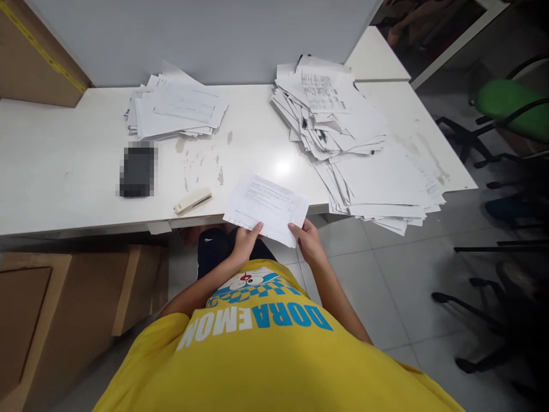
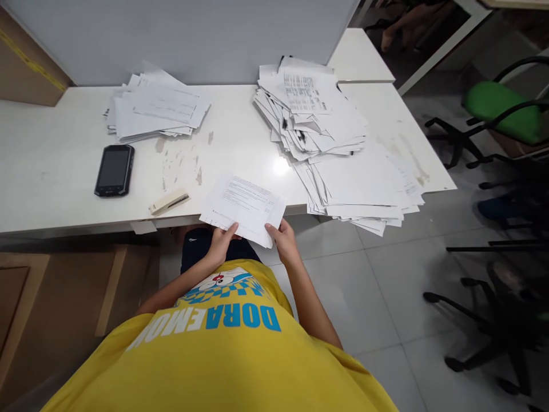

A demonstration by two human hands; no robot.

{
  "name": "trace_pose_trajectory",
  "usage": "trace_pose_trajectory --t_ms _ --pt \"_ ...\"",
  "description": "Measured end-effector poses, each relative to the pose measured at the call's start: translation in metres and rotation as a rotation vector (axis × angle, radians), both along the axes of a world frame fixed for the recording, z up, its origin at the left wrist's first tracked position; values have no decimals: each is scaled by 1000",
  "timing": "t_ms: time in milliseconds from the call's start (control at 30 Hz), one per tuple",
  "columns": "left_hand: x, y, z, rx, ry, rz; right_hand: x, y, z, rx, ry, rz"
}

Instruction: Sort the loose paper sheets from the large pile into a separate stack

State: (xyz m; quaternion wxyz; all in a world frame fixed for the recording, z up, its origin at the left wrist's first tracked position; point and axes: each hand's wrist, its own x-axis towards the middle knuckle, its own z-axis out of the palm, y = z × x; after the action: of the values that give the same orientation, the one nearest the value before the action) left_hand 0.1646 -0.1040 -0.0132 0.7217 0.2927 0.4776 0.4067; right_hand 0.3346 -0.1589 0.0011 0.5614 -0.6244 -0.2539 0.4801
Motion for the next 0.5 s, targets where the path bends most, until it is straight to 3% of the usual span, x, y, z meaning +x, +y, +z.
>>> trace_pose_trajectory --t_ms 100,167,367,500 --pt "-9 3 -1 2 -65 168 10 3 2 -12 -14 38" --pt "-17 5 -1 -16 -108 202 20 4 6 -16 -38 79" --pt "-42 -1 2 -27 -67 28 40 12 26 -37 -167 221" --pt "-55 -4 8 21 -122 -28 50 22 29 -38 -149 291"
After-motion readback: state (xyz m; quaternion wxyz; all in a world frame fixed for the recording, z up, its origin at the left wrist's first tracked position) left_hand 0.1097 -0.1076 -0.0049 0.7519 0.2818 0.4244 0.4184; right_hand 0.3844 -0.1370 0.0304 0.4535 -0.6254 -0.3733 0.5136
